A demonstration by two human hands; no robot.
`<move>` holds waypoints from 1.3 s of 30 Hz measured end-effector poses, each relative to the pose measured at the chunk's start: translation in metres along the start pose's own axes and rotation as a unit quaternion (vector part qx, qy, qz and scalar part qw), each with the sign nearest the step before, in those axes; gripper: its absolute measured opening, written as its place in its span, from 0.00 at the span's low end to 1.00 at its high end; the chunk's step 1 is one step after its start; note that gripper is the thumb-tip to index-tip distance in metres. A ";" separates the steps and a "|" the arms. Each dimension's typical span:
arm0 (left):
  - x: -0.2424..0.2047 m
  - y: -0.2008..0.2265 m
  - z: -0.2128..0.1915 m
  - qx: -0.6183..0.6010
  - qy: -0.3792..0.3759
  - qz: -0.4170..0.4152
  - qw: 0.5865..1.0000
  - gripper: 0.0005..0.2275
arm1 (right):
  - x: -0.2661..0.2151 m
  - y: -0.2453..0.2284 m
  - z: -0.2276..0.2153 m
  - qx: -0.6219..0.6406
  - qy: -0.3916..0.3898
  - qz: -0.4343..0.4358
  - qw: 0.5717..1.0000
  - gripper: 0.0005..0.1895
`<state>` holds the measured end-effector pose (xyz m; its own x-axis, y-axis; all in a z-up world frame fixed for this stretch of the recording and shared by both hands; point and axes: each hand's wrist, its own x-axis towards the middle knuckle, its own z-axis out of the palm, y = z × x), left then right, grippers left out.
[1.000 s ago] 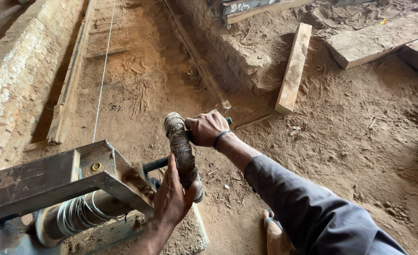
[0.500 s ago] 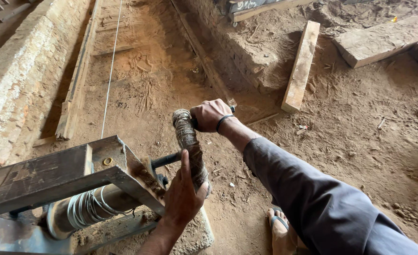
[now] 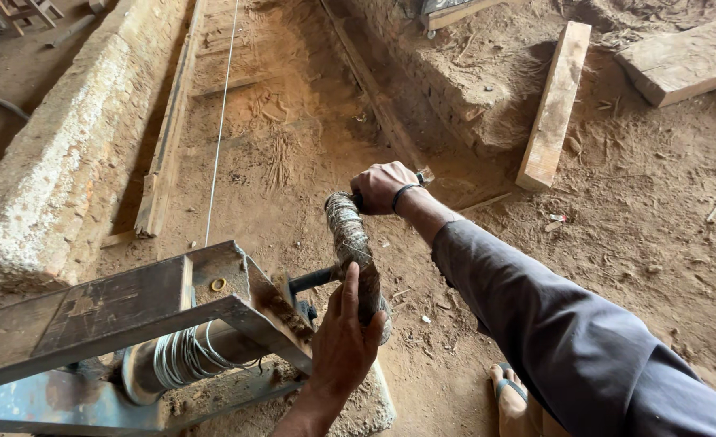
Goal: The person operates a hand-cranked winch machine in a woodworking environment, using their hands to turn and guide a cable spool and a small roller.
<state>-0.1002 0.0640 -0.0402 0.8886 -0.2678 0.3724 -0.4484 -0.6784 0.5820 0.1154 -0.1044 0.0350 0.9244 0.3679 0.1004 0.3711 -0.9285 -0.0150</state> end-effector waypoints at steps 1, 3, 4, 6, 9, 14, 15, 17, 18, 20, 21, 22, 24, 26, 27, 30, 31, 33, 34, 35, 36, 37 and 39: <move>0.000 0.001 0.001 -0.005 0.006 0.007 1.000 0.35 | 0.000 0.001 0.001 -0.005 -0.012 0.005 1.000 0.12; 0.001 0.003 0.002 -0.006 0.009 0.006 1.000 0.34 | 0.003 0.002 0.002 -0.005 -0.021 0.007 1.000 0.12; 0.001 0.004 0.002 -0.006 0.014 0.006 1.000 0.34 | 0.004 0.002 0.002 -0.005 -0.028 0.009 1.000 0.13; -0.001 0.010 0.004 -0.007 0.034 0.019 0.999 0.35 | 0.004 0.003 0.002 -0.001 -0.021 0.005 1.000 0.13; -0.004 0.016 0.002 -0.008 0.058 0.038 0.998 0.38 | 0.007 0.004 0.002 0.012 -0.018 0.001 1.000 0.13; -0.005 0.031 0.001 0.000 0.047 -0.001 0.999 0.41 | 0.016 0.007 0.007 0.015 -0.032 -0.007 0.999 0.13; -0.005 0.034 0.003 0.003 0.016 -0.062 0.998 0.43 | 0.019 0.007 0.010 0.006 -0.040 -0.012 0.999 0.14; -0.008 0.036 0.010 0.007 -0.014 -0.125 0.992 0.45 | 0.022 0.008 0.014 -0.003 -0.047 -0.019 0.999 0.15; -0.010 0.034 0.016 0.022 0.020 -0.103 0.994 0.45 | 0.023 0.008 0.015 0.001 -0.054 -0.014 0.998 0.15; -0.014 0.026 0.033 0.038 0.055 -0.080 0.995 0.45 | 0.025 0.010 0.016 0.004 -0.060 -0.010 0.998 0.15; -0.016 0.021 0.044 0.024 0.084 -0.071 0.994 0.44 | 0.026 0.011 0.017 0.002 -0.052 -0.017 0.999 0.15; -0.019 0.013 0.054 0.010 0.112 -0.062 0.992 0.44 | 0.026 0.011 0.018 0.000 -0.044 -0.024 0.999 0.15; -0.028 -0.002 0.073 -0.023 0.126 -0.060 0.990 0.42 | 0.026 0.011 0.019 -0.001 -0.048 -0.019 0.999 0.15; -0.036 -0.015 0.087 -0.053 0.140 -0.057 0.987 0.41 | 0.026 0.011 0.018 -0.001 -0.050 -0.013 0.999 0.15; -0.039 -0.019 0.091 -0.075 0.136 -0.063 0.986 0.41 | 0.025 0.011 0.018 0.006 -0.048 -0.013 0.999 0.15; -0.038 -0.024 0.096 -0.088 0.149 -0.034 0.984 0.43 | 0.026 0.011 0.017 0.007 -0.044 -0.018 0.999 0.16; -0.037 -0.023 0.095 -0.078 0.166 0.001 0.983 0.44 | 0.026 0.011 0.018 0.001 -0.043 -0.026 0.999 0.17; -0.034 -0.019 0.092 -0.087 0.153 -0.025 0.984 0.44 | 0.027 0.013 0.020 0.005 -0.043 -0.024 0.999 0.16; -0.032 -0.018 0.090 -0.096 0.141 -0.052 0.984 0.45 | 0.029 0.013 0.021 0.008 -0.044 -0.025 0.999 0.16; -0.030 -0.016 0.089 -0.095 0.141 -0.052 0.984 0.45 | 0.030 0.013 0.022 0.009 -0.044 -0.026 0.999 0.16; -0.027 -0.015 0.088 -0.115 0.134 -0.075 0.981 0.44 | 0.032 0.014 0.024 0.017 -0.043 -0.027 0.999 0.15; -0.024 -0.015 0.089 -0.136 0.127 -0.097 0.978 0.43 | 0.033 0.016 0.026 0.023 -0.042 -0.029 0.998 0.15; -0.019 -0.016 0.088 -0.132 0.127 -0.107 0.977 0.43 | 0.035 0.017 0.030 0.021 -0.047 -0.028 0.998 0.15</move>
<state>-0.1012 0.0194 -0.1200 0.9272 0.0629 0.3694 -0.2934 -0.4911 0.8202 0.1570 -0.1055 0.0089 0.9056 0.4239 0.0094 0.4238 -0.9041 -0.0544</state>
